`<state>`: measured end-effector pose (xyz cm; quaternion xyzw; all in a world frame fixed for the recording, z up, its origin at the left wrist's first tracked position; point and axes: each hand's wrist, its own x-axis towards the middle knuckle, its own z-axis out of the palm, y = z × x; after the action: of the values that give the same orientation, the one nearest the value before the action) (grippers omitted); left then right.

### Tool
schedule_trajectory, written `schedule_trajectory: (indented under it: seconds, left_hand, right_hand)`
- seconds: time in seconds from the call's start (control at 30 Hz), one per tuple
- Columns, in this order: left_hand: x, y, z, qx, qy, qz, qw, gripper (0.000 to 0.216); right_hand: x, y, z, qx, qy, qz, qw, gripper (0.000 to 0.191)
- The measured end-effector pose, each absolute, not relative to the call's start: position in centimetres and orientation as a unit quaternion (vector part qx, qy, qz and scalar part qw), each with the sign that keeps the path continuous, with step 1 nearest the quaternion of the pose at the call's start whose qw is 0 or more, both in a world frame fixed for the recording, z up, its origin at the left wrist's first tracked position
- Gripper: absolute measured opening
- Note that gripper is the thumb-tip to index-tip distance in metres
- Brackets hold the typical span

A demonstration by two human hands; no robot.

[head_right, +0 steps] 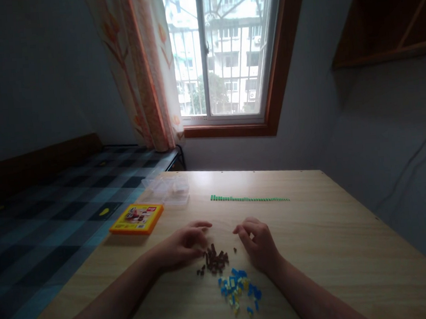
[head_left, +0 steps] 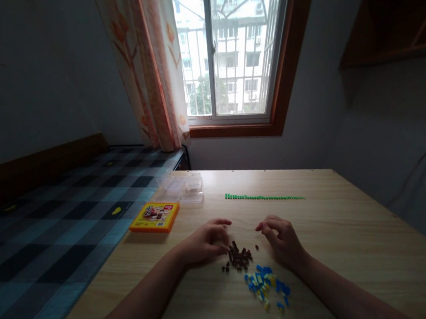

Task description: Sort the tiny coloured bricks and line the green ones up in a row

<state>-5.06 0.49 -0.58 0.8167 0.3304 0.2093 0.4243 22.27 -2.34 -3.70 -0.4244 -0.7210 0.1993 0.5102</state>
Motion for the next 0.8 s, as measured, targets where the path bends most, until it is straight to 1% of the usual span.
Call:
schedule_trajectory:
  seconds: [0.03, 0.1, 0.3, 0.4, 0.53, 0.67, 0.73, 0.8]
  left_hand:
    - [-5.17, 0.63, -0.61, 0.815, 0.323, 0.204, 0.436, 0.013]
    - [-5.27, 0.77, -0.69, 0.821, 0.317, 0.192, 0.434, 0.012]
    - [-4.76, 0.7, -0.82, 0.872, 0.325, 0.143, 0.337, 0.021]
    - [-4.48, 0.79, -0.8, 0.887, 0.322, 0.133, 0.305, 0.02]
    - [-4.37, 0.9, -0.84, 0.892, 0.325, 0.123, 0.29, 0.016]
    - [-4.41, 0.82, -0.65, 0.89, 0.315, 0.132, 0.301, 0.013]
    - [-4.51, 0.79, -0.44, 0.873, 0.317, 0.148, 0.338, 0.011]
    - [-4.7, 0.89, -0.28, 0.838, 0.325, 0.178, 0.4, 0.012]
  right_hand:
    - [22.29, -2.32, -3.72, -0.425, -0.721, 0.199, 0.509, 0.033]
    - [22.28, -2.3, -3.73, -0.426, -0.723, 0.2, 0.505, 0.033]
    - [22.03, -2.46, -3.31, -0.424, -0.725, 0.197, 0.505, 0.033]
    - [21.97, -2.55, -3.03, -0.426, -0.722, 0.196, 0.509, 0.033]
    - [21.93, -2.55, -2.94, -0.429, -0.721, 0.197, 0.507, 0.034]
    - [21.94, -2.35, -3.17, -0.433, -0.723, 0.198, 0.501, 0.034]
    - [21.99, -2.21, -3.28, -0.437, -0.723, 0.198, 0.497, 0.035]
    - [22.03, -2.11, -3.33, -0.44, -0.722, 0.199, 0.496, 0.035]
